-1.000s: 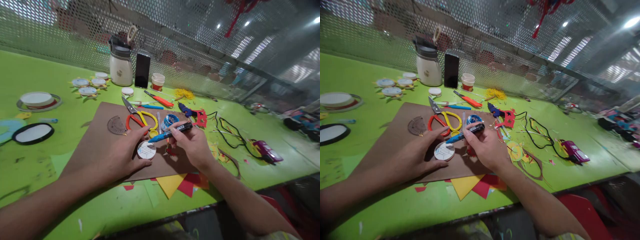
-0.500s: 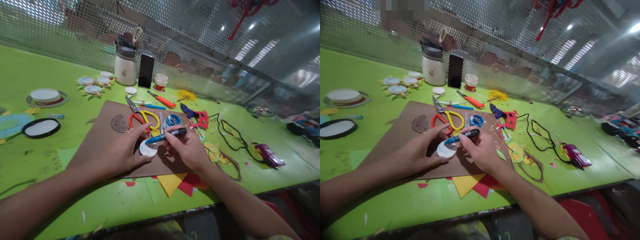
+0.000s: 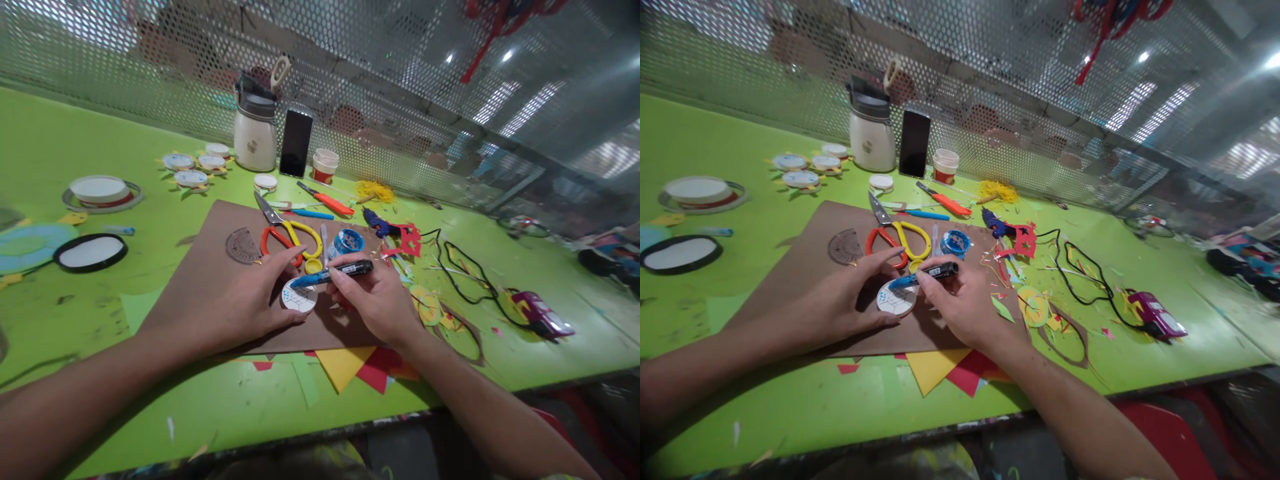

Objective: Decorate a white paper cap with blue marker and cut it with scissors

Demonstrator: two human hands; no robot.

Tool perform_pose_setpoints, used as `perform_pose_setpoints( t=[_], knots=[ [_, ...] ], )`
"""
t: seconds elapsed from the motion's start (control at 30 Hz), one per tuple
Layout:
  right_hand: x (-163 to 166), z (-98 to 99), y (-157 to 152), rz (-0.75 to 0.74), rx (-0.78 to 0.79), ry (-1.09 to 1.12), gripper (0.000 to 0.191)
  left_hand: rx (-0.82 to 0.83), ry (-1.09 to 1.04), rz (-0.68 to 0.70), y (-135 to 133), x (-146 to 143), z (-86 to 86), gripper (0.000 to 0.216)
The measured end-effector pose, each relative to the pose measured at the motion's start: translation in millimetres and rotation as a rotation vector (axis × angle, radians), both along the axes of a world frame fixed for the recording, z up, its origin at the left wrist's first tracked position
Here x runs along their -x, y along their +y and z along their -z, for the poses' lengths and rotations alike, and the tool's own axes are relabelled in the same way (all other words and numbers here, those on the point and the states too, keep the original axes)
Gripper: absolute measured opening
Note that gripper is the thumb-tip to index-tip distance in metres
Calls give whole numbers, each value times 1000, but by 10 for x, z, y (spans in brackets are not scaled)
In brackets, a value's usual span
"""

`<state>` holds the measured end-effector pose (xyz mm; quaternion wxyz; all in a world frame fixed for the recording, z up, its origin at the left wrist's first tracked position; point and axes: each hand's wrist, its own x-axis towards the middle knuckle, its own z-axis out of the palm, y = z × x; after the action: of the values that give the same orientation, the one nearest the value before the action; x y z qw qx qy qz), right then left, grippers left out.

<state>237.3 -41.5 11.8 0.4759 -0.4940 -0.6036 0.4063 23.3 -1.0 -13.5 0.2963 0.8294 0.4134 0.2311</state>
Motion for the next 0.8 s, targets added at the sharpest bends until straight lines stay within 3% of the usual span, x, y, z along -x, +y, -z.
perform_pose_setpoints(
  t=[0.8],
  knots=[
    [-7, 9, -4, 42, -12, 37, 19, -46, -1, 26, 26, 32, 83, 84]
  ],
)
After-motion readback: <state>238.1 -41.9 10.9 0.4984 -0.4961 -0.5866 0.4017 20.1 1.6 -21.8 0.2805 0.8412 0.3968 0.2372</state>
